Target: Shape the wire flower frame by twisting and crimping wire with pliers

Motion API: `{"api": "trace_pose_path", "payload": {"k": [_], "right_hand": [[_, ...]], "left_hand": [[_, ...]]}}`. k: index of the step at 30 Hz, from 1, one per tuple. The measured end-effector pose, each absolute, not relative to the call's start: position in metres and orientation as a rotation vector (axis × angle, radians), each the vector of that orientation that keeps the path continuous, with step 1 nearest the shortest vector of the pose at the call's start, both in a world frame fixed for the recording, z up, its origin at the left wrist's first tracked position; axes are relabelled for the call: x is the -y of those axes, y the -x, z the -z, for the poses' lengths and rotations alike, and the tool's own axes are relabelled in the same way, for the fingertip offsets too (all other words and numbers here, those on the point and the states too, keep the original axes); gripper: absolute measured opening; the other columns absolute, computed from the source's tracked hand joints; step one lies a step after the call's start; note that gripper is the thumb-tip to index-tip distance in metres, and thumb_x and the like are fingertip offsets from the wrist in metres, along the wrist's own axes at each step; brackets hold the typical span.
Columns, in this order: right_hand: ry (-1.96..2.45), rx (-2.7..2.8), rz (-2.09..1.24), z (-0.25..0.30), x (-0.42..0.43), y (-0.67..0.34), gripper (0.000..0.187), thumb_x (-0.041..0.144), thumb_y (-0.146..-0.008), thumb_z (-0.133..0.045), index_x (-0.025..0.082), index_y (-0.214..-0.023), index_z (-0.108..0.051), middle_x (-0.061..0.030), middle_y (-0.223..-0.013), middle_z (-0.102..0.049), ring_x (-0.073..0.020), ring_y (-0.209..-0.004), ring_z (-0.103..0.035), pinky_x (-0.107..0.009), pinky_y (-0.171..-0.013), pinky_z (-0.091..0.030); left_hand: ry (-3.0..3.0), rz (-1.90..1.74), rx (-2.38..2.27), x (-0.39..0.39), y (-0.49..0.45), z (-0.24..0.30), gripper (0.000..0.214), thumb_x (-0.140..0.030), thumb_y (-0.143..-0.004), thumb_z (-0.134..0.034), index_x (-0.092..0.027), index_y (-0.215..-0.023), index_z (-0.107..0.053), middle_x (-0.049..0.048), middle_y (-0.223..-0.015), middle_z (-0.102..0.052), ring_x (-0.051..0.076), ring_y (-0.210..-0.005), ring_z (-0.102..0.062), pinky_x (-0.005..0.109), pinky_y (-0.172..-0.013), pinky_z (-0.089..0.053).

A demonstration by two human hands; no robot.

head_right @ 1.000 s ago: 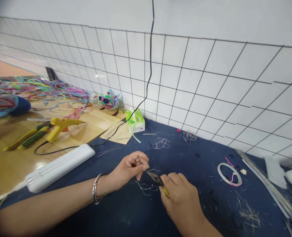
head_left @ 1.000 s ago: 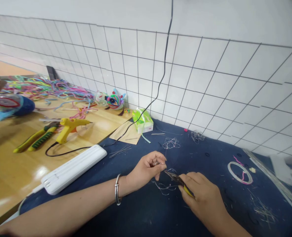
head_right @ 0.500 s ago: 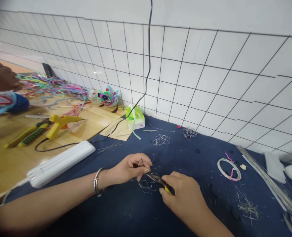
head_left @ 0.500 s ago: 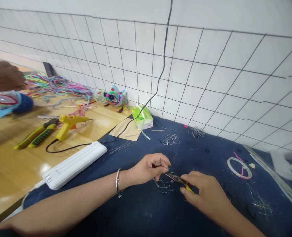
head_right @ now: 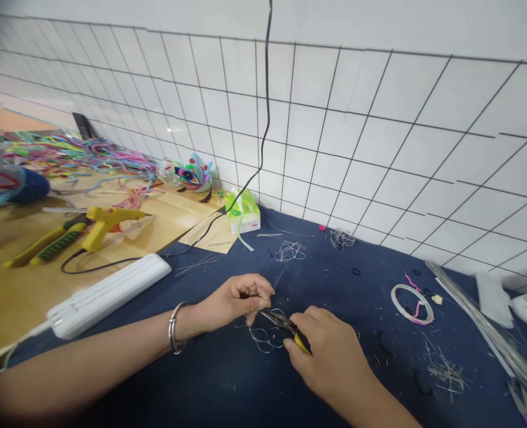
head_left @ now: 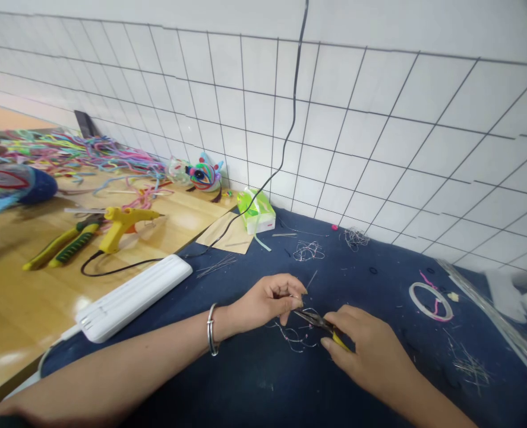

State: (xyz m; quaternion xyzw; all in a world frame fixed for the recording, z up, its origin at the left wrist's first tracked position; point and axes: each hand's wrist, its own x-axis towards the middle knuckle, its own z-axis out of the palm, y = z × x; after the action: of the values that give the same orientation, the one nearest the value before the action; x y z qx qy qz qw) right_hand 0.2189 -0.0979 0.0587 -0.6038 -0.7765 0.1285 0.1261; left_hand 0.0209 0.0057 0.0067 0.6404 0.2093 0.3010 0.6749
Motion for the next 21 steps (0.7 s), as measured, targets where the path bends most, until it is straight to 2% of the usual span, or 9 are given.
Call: {"api": "trace_pose_path", "payload": {"k": [4,9,16,21], "right_hand": [[1.603,2.308,-0.012,-0.052,0.097,-0.224,0.022,0.025,-0.080,-0.050,0.022,-0.100,-0.059,-0.0045,-0.088,-0.059,-0.0182,-0.082,-0.053,-0.031,-0.071,-0.042],[1.552,2.193,0.163,-0.048,0.088,-0.235,0.022,0.024,-0.079,-0.051,0.020,-0.099,-0.058,-0.0062,-0.088,-0.060,-0.0182,-0.082,-0.054,-0.032,-0.074,-0.044],[1.634,2.112,-0.428,-0.038,0.081,-0.231,0.018,0.024,-0.075,-0.053,0.024,-0.092,-0.059,0.0000,-0.082,-0.058,-0.0133,-0.073,-0.054,-0.026,-0.067,-0.045],[1.663,2.020,-0.526,-0.043,0.080,-0.235,0.019,0.028,-0.076,-0.054,0.024,-0.094,-0.059,0.0005,-0.085,-0.058,-0.0125,-0.072,-0.053,-0.025,-0.066,-0.043]], "left_hand": [[-1.356,-0.749,-0.495,-0.009,-0.022,-0.005,0.018,-0.023,-0.079,-0.059,-0.014,-0.094,-0.053,-0.0028,-0.073,-0.054,0.003,-0.045,-0.050,0.016,-0.047,-0.035],[-1.312,-0.698,-0.455,-0.012,-0.019,-0.008,0.019,-0.024,-0.078,-0.061,-0.013,-0.092,-0.054,-0.0014,-0.073,-0.056,0.003,-0.046,-0.051,0.017,-0.047,-0.037],[-1.313,-0.611,-0.437,-0.012,-0.017,-0.011,0.015,-0.024,-0.078,-0.061,-0.012,-0.085,-0.054,-0.0025,-0.065,-0.055,0.004,-0.045,-0.051,0.017,-0.047,-0.038],[-1.309,-0.630,-0.433,-0.013,-0.018,-0.010,0.016,-0.023,-0.077,-0.062,-0.013,-0.084,-0.052,-0.0031,-0.067,-0.054,0.003,-0.044,-0.050,0.015,-0.045,-0.037]]}}
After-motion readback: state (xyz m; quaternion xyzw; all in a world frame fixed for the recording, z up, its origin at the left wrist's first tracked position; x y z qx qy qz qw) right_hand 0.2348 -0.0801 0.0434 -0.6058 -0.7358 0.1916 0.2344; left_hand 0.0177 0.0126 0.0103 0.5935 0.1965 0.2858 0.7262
